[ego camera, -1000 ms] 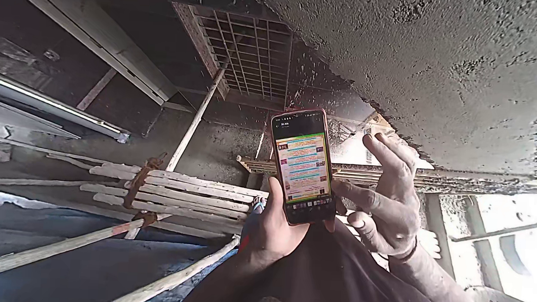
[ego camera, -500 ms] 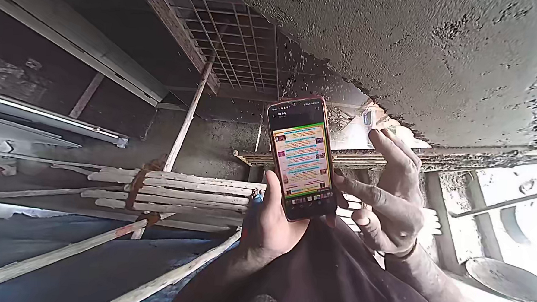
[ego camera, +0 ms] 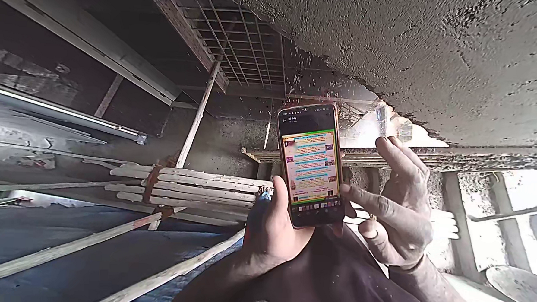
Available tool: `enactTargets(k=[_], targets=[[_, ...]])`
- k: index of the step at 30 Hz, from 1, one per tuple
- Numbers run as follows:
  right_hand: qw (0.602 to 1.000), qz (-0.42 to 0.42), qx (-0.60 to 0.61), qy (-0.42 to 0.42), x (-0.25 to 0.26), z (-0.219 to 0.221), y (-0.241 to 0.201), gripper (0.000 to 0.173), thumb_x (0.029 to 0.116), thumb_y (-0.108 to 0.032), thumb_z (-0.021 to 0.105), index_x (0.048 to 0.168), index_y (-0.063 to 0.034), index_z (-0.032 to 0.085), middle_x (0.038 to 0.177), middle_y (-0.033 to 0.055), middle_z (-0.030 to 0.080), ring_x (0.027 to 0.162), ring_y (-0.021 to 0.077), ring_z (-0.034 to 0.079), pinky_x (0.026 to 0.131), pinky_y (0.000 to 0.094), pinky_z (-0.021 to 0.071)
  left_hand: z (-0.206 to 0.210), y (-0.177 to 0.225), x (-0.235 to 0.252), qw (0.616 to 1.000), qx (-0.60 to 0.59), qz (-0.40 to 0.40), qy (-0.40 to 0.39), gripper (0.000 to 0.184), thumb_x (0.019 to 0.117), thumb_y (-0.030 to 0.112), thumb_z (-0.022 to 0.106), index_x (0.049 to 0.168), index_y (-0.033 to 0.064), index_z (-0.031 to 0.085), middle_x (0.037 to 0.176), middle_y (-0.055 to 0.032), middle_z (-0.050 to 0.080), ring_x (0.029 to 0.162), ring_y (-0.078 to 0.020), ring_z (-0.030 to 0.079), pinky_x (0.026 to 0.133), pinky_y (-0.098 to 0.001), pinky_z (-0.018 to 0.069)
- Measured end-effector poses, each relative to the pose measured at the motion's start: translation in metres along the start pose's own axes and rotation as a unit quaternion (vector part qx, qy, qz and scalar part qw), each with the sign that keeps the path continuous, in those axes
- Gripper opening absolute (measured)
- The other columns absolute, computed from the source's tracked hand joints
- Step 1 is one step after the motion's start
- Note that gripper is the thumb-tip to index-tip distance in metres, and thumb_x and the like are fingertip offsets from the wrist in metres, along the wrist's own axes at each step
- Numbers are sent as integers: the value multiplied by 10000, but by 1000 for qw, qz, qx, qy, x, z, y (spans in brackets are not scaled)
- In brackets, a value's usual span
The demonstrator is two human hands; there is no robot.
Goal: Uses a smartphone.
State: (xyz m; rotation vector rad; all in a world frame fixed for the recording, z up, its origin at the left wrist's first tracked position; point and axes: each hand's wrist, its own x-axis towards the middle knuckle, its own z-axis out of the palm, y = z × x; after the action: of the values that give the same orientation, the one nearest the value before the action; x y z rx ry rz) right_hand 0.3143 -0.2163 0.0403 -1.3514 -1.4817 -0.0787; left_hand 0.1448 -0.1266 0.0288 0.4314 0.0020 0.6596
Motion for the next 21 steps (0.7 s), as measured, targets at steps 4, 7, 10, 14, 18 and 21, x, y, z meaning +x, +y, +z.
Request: enactTargets(k=[4, 7, 10, 14, 18, 21], targets=[[1000, -3, 2, -14, 3, -1, 6, 465, 1026, -608, 435, 1160, -298, 754, 1605, 84, 414, 1548, 331, 228, 1245, 540, 235, 1, -3, 0, 1000, -4, 14, 22, 599, 1024, 578, 450, 1404, 127, 557, 1350, -132, 629, 1282, -266, 591, 1085, -502, 467], [1000, -2, 11, -21, 4, 2, 7, 453, 1026, -602, 446, 1153, -296, 755, 1606, 92, 411, 1549, 331, 228, 1249, 551, 227, 0, -3, -3, 1000, -10, 17, 24, 608, 1023, 580, 451, 1404, 119, 557, 1354, -134, 625, 1290, -267, 583, 1096, -507, 453], [1000, -7, 15, -18, 7, 5, 5, 453, 1025, -597, 452, 1144, -288, 761, 1600, 109, 417, 1543, 348, 237, 1240, 556, 240, -1, 1, -4, 999, -8, 22, 27, 599, 1023, 575, 457, 1398, 120, 560, 1354, -134, 626, 1292, -269, 583, 1102, -512, 449], [1000, -6, 6, -11, 11, 10, -1, 450, 1024, -599, 453, 1146, -290, 756, 1606, 97, 407, 1548, 339, 225, 1245, 551, 232, -6, 10, -3, 1000, -11, 9, 7, 616, 1021, 588, 449, 1411, 121, 548, 1359, -139, 619, 1290, -274, 582, 1094, -508, 454], [1000, 5, -13, -3, 13, 15, -9, 456, 1024, -602, 448, 1136, -284, 755, 1605, 102, 406, 1543, 337, 237, 1238, 541, 251, -7, 19, -1, 1000, -23, -13, -5, 603, 1018, 582, 464, 1403, 127, 560, 1343, -136, 632, 1265, -265, 602, 1071, -493, 479], [999, 12, -29, 5, 13, 18, -15, 447, 1021, -598, 465, 1124, -281, 762, 1601, 79, 417, 1542, 329, 242, 1239, 542, 254, -10, 26, 1, 999, -29, -28, -11, 610, 1012, 588, 472, 1401, 127, 565, 1347, -142, 630, 1275, -275, 595, 1071, -506, 476]])
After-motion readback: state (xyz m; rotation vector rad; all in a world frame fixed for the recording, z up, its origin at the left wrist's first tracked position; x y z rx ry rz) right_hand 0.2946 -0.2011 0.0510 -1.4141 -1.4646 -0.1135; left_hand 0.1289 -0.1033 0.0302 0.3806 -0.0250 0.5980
